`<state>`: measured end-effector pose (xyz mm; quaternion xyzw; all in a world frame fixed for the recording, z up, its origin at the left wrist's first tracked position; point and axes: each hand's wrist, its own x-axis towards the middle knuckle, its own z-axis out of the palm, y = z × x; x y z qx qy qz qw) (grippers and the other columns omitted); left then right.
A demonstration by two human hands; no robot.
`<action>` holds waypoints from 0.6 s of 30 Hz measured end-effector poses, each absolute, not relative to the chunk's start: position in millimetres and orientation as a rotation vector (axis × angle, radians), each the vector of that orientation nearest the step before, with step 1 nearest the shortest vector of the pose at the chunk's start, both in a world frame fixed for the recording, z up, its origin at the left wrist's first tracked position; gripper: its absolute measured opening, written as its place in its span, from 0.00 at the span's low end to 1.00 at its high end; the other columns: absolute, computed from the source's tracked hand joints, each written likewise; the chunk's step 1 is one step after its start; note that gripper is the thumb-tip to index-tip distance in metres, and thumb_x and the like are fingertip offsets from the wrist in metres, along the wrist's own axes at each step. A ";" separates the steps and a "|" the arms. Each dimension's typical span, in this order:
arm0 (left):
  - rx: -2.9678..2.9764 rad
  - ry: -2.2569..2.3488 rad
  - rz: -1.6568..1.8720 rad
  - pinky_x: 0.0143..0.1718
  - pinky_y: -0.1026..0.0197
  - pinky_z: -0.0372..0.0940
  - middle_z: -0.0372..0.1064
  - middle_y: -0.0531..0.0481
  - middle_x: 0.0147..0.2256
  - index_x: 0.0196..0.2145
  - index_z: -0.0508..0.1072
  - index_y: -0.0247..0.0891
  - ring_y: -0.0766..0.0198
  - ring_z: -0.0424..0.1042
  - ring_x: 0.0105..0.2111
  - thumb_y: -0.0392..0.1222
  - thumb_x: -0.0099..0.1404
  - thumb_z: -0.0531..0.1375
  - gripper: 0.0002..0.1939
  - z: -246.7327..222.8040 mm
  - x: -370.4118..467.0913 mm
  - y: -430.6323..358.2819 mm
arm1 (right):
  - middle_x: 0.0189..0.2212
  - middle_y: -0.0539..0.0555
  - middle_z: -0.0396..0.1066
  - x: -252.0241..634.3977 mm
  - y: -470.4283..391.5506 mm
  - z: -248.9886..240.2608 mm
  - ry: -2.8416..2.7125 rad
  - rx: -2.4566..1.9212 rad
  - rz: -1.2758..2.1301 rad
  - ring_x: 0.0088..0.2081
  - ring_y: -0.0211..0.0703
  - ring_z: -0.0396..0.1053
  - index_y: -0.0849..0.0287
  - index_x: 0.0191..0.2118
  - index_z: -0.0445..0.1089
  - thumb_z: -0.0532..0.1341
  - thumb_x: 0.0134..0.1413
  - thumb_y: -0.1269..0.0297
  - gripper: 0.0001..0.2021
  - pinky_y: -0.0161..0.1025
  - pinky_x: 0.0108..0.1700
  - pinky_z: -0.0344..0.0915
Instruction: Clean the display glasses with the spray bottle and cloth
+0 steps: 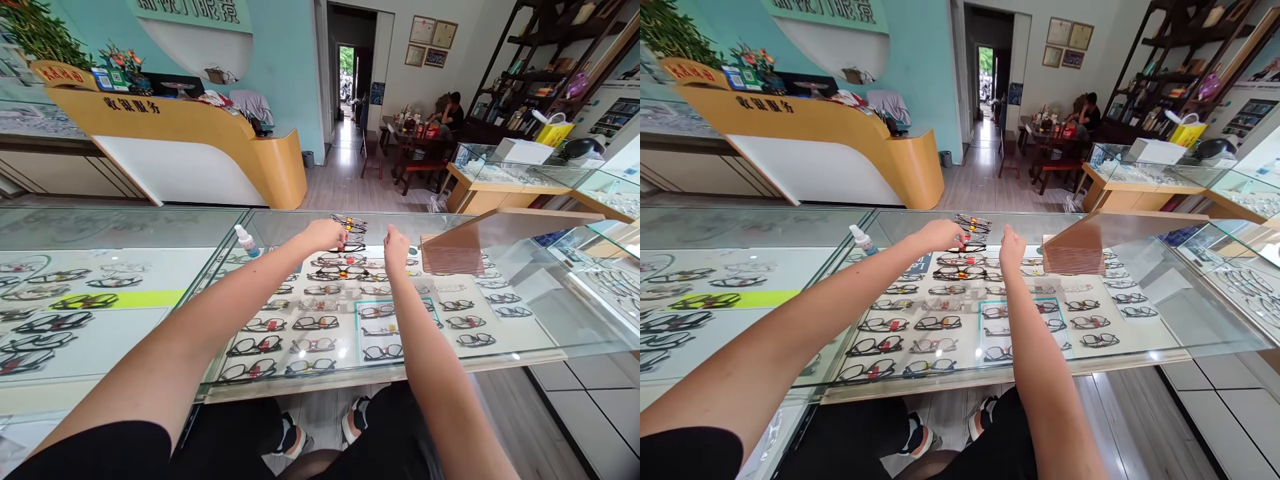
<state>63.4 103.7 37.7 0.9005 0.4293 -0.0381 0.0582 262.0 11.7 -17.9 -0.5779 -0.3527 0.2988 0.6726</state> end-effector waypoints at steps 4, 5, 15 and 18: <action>2.721 1.308 -0.154 0.47 0.60 0.69 0.86 0.48 0.51 0.47 0.88 0.47 0.52 0.81 0.51 0.46 0.67 0.66 0.13 30.7 67.4 108.7 | 0.19 0.43 0.39 261.4 14.3 -20.6 -0.778 -1.314 0.699 0.24 0.37 0.38 0.49 0.25 0.40 0.59 0.69 0.44 0.30 0.43 0.26 0.42; 2.720 1.308 -0.162 0.47 0.60 0.69 0.86 0.48 0.51 0.47 0.88 0.47 0.52 0.81 0.51 0.46 0.67 0.66 0.13 30.8 67.7 109.5 | 0.20 0.43 0.39 260.8 14.6 -21.2 -0.778 -1.324 0.704 0.24 0.37 0.38 0.49 0.25 0.40 0.59 0.69 0.45 0.30 0.43 0.26 0.42; 2.753 1.424 -0.171 0.49 0.60 0.70 0.85 0.46 0.54 0.51 0.88 0.49 0.51 0.79 0.51 0.48 0.69 0.67 0.16 45.9 78.9 131.6 | 0.21 0.45 0.39 251.3 15.9 -25.8 -0.864 -1.402 0.673 0.26 0.38 0.38 0.49 0.25 0.41 0.58 0.69 0.41 0.30 0.44 0.27 0.40; 2.769 1.444 -0.191 0.52 0.58 0.70 0.84 0.44 0.54 0.50 0.88 0.47 0.49 0.79 0.53 0.44 0.66 0.68 0.16 43.2 90.0 140.8 | 0.21 0.45 0.39 252.2 16.2 -27.3 -0.851 -1.407 0.685 0.26 0.38 0.37 0.50 0.25 0.41 0.59 0.68 0.42 0.30 0.43 0.27 0.40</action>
